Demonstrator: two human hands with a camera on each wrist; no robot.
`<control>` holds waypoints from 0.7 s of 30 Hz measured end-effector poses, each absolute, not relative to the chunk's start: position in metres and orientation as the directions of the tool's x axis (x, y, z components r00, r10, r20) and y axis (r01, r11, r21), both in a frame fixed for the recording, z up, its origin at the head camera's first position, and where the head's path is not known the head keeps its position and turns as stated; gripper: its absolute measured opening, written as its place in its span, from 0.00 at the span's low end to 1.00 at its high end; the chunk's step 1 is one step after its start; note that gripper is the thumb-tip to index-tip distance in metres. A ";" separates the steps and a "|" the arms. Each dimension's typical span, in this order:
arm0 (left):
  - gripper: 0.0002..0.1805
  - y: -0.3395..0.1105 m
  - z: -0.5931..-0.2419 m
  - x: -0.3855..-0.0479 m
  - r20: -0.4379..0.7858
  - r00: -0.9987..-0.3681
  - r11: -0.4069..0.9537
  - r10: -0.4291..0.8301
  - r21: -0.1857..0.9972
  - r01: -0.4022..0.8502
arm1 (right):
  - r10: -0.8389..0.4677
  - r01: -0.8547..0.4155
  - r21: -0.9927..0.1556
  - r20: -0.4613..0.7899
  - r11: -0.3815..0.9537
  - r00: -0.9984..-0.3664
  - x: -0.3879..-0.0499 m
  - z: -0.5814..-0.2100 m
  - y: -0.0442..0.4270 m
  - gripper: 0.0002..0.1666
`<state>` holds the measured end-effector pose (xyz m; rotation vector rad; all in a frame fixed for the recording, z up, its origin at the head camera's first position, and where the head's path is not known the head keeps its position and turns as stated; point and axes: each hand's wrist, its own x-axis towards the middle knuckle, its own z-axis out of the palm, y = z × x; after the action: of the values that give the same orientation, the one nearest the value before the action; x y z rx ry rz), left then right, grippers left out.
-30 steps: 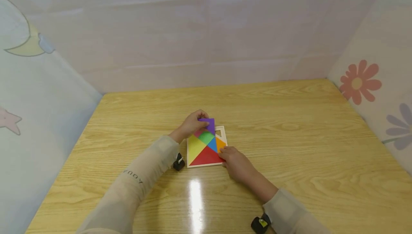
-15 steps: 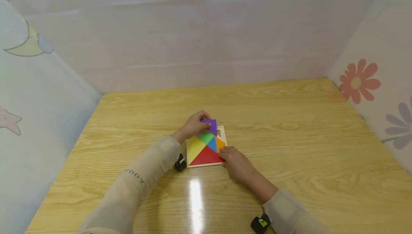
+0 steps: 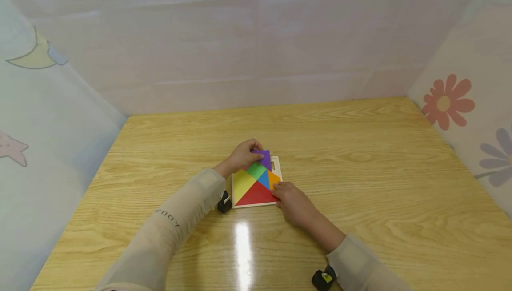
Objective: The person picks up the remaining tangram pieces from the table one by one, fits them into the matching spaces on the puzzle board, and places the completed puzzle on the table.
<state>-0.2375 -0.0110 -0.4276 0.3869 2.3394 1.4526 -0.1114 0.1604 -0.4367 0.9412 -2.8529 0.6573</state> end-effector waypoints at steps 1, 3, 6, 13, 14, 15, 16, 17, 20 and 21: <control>0.07 -0.011 -0.428 -0.238 -0.153 -0.899 0.448 0.411 0.893 0.052 | -0.554 -0.582 -0.376 0.191 0.721 -0.810 -0.111 -0.437 0.161 0.17; 0.07 -0.011 -0.428 -0.238 -0.148 -0.898 0.457 0.415 0.887 0.065 | -0.555 -0.583 -0.376 0.190 0.721 -0.810 -0.111 -0.437 0.161 0.17; 0.07 -0.011 -0.427 -0.238 -0.137 -0.900 0.481 0.415 0.872 0.089 | -0.554 -0.584 -0.376 0.196 0.720 -0.809 -0.112 -0.438 0.161 0.17; 0.06 -0.011 -0.426 -0.238 -0.121 -0.897 0.560 0.425 0.814 0.156 | -0.543 -0.584 -0.374 0.220 0.720 -0.810 -0.112 -0.440 0.162 0.17; 0.06 -0.010 -0.426 -0.239 -0.119 -0.894 0.569 0.431 0.805 0.168 | -0.544 -0.585 -0.373 0.219 0.720 -0.810 -0.112 -0.440 0.162 0.17; 0.06 -0.010 -0.426 -0.239 -0.117 -0.891 0.581 0.438 0.793 0.182 | -0.546 -0.586 -0.372 0.218 0.720 -0.809 -0.112 -0.440 0.162 0.17; 0.06 -0.010 -0.426 -0.239 -0.116 -0.887 0.591 0.447 0.783 0.195 | -0.546 -0.585 -0.373 0.215 0.720 -0.810 -0.112 -0.440 0.162 0.17; 0.06 -0.009 -0.426 -0.240 -0.116 -0.883 0.602 0.456 0.771 0.210 | -0.547 -0.586 -0.373 0.215 0.720 -0.809 -0.112 -0.440 0.162 0.17; 0.07 -0.008 -0.427 -0.241 -0.116 -0.870 0.628 0.479 0.738 0.248 | -0.553 -0.590 -0.373 0.212 0.716 -0.805 -0.111 -0.439 0.162 0.17; 0.07 -0.007 -0.427 -0.242 -0.116 -0.867 0.634 0.485 0.730 0.257 | -0.554 -0.591 -0.374 0.213 0.715 -0.805 -0.111 -0.439 0.162 0.17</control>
<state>-0.2418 -0.0070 -0.4270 0.5974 2.5554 1.0723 -0.1110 0.1620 -0.4392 0.9468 -2.8297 0.6621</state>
